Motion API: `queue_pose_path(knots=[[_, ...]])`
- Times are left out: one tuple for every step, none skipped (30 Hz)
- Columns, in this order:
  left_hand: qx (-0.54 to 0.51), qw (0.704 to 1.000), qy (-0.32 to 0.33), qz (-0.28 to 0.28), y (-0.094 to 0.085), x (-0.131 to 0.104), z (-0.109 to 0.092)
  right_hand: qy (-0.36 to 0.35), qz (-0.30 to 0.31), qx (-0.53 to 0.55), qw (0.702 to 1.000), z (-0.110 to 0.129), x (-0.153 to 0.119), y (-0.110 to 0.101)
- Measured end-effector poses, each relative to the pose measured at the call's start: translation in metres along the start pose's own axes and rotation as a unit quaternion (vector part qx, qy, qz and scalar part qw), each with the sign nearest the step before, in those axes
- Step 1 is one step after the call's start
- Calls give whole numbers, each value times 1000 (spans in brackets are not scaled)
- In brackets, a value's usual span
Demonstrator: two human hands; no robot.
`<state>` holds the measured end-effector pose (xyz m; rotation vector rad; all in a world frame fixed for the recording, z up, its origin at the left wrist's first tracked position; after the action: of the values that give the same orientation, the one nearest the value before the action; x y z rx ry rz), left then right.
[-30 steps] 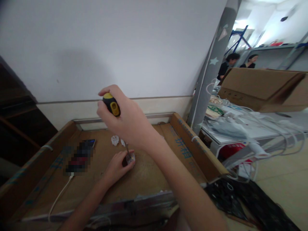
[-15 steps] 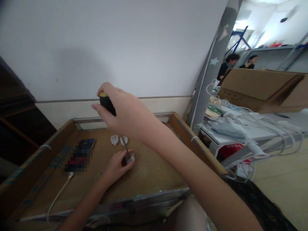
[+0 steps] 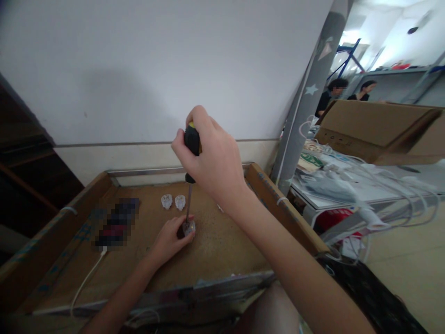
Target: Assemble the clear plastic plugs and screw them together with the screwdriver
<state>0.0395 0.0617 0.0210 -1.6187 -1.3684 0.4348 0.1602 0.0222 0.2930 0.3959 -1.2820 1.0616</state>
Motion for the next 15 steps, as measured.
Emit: queue_pose_path(knots=[[-2,1000,-1,1,0,0,0,0,1,-3,1000,0,0,1],[-3,1000,-1,2,0,0,0,-1,4,-7,1000,0,-1,2],[-3,1000,-1,2,1,0,1,-2,9,-12,1000,-1,-1,5],[-3,1000,-1,1,1,0,1,-3,14,-16,1000,-1,-3,7],[-3,1000,1,1,2,0,2,-4,19,-20,1000,-2,-4,10],[-3,1000,3,0,3,1,2,-5,23,-23,999,-2,-5,12],[-2,1000,5,1,3,1,3,-5,25,-26,999,-3,-6,13],[-2,1000,6,1,4,1,3,-5,26,-28,999,-3,-7,14],[-2,1000,7,1,5,1,4,-5,25,-28,999,-4,-7,14],[-3,1000,7,1,5,1,4,-5,22,-28,999,-4,-7,14],[-2,1000,5,0,5,1,3,-6,20,-28,999,-3,-7,13],[-1,1000,4,1,4,1,3,-7,16,-27,999,-3,-7,11],[1,1000,1,2,4,0,3,-7,10,-28,1000,-3,-6,10],[2,1000,-2,4,4,0,2,-7,3,-28,1000,-2,-6,7],[4,1000,-4,7,3,0,2,-6,-2,-27,1000,-1,-5,5]])
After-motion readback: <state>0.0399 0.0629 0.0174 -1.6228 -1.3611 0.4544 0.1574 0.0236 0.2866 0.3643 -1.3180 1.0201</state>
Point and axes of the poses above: each hand's wrist, its own x-axis towards the middle knuckle, its own y-axis out of the palm, z = x × y, the point moved 8 cm from there along x, towards the middle knuckle, and after that the axes turned 8 degrees about x, right-handed, at the moved point
